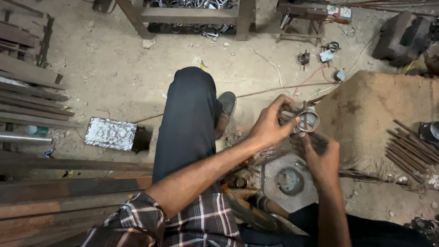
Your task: The person welds small metal rings using a handheld welding tool. They repeatedly pick up a ring, place it on a metal stand, weld it, and then set it aside. The process is repeated for multiple rings.
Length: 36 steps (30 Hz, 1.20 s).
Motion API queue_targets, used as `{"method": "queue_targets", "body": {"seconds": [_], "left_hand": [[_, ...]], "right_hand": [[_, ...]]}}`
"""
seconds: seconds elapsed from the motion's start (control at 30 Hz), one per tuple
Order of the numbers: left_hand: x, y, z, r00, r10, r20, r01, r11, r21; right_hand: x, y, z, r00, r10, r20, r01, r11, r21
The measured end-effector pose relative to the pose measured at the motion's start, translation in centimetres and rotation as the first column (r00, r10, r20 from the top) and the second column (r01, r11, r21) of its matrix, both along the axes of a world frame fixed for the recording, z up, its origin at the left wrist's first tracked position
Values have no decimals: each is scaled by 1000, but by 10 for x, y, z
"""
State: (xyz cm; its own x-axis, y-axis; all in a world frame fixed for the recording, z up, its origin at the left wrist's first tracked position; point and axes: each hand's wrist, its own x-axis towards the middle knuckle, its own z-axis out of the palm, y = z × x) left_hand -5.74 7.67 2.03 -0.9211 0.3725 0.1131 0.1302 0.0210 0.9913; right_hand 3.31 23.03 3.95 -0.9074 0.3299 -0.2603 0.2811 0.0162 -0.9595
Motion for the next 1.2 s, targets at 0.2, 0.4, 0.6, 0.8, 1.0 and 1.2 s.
{"method": "queue_targets", "body": {"seconds": [0.2,0.4,0.6,0.8,1.0,1.2], "left_hand": [[-1,-1,3,989,38,-143,-30,998,60],[0,3,2,994,-80,75,74,994,77],[0,0,16,956,-53,-290,33,997,-74],[4,-6,26,925,-118,-361,66,986,-152],[6,-6,26,941,-180,-287,143,979,-145],[6,-9,33,911,-151,-383,80,977,-195]], "right_hand": [[-1,-3,5,998,-55,-12,53,993,-110],[-2,-6,14,999,-43,-14,41,994,-96],[-2,-4,7,997,-61,-42,59,997,-47],[-2,-3,-1,983,-72,-170,58,995,-86],[0,-1,-3,985,-82,-155,72,995,-71],[-3,-1,-5,983,-102,-155,84,989,-119]]}}
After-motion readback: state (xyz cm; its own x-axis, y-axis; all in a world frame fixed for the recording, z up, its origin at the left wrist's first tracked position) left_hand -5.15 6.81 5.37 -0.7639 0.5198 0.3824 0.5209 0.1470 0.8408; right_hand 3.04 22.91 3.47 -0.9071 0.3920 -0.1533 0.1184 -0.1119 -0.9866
